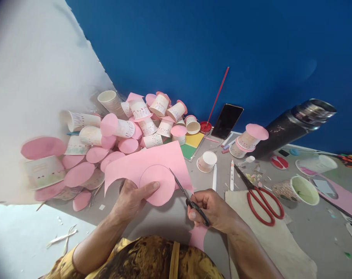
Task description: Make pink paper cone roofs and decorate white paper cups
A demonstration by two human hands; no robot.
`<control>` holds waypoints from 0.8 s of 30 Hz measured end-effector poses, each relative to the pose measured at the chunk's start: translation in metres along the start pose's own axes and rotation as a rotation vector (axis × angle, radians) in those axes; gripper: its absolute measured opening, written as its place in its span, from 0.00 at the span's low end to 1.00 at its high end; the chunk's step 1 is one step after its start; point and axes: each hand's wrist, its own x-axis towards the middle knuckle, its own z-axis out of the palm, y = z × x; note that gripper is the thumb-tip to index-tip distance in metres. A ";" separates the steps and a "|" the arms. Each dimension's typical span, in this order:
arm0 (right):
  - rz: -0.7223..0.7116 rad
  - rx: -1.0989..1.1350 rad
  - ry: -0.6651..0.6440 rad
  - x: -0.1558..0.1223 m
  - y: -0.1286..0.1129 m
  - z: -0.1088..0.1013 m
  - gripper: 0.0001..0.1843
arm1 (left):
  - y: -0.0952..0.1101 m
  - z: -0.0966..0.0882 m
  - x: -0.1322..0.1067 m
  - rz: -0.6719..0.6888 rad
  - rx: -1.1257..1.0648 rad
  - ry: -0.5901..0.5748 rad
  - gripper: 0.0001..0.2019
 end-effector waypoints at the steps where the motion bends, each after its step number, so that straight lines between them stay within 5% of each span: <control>1: 0.002 0.005 0.005 0.000 0.000 0.000 0.35 | 0.001 0.000 0.000 0.000 0.020 0.009 0.22; 24: -0.025 -0.021 0.005 -0.001 0.002 0.001 0.32 | 0.003 0.001 -0.007 -0.011 0.100 0.010 0.17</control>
